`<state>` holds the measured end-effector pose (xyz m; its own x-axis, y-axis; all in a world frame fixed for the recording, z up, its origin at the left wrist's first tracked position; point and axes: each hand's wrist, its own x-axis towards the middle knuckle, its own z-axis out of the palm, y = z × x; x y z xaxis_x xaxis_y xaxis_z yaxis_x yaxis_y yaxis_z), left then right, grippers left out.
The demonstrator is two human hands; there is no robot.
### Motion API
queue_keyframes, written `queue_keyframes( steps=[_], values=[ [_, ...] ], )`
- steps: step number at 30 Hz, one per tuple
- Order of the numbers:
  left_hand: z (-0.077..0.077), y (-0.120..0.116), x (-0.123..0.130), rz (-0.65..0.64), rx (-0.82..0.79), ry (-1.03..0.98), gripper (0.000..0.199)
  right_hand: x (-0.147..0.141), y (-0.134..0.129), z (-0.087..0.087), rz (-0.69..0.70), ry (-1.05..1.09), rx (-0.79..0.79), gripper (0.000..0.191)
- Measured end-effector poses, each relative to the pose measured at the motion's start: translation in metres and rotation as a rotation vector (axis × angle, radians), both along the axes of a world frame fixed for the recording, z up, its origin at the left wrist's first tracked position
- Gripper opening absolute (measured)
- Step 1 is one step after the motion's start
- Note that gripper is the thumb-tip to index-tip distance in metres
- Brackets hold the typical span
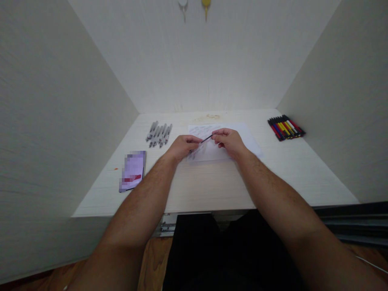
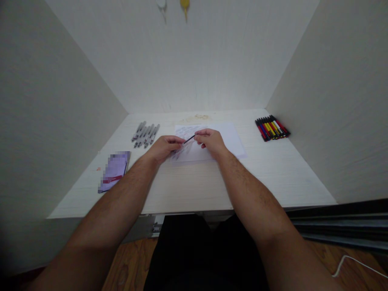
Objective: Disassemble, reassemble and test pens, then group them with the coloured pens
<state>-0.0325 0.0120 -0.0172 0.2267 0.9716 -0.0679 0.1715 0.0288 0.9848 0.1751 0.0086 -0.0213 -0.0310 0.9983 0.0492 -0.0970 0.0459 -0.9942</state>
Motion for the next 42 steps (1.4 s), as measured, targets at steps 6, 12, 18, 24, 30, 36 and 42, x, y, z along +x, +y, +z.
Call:
queue_keyframes(
  steps=[6, 12, 18, 24, 30, 36, 42],
  values=[
    [-0.002, 0.001, -0.001, -0.007, 0.015, 0.005, 0.030, -0.003, -0.001, 0.000, 0.005, -0.009, 0.028, 0.021],
    [-0.002, 0.002, -0.001, -0.004, -0.037, -0.045, 0.029, 0.000, 0.001, 0.004, -0.119, 0.057, 0.055, 0.021],
    [0.004, -0.003, 0.001, -0.030, -0.062, -0.113, 0.025, -0.002, -0.001, 0.006, -0.121, 0.074, 0.059, 0.021],
    [0.007, -0.004, 0.002, -0.031, -0.065, -0.132, 0.028, -0.001, -0.001, 0.006, -0.172, 0.040, 0.125, 0.018],
    [0.004, -0.002, 0.001, -0.053, -0.116, -0.216, 0.029, -0.003, -0.001, 0.003, -0.155, 0.005, 0.149, 0.020],
    [0.007, -0.004, 0.001, -0.086, -0.141, -0.259, 0.030, -0.007, -0.005, 0.007, -0.120, -0.005, 0.143, 0.021],
    [0.008, -0.005, 0.000, -0.107, -0.139, -0.272, 0.027, -0.004, -0.005, 0.005, -0.060, 0.040, 0.114, 0.021]
  ],
)
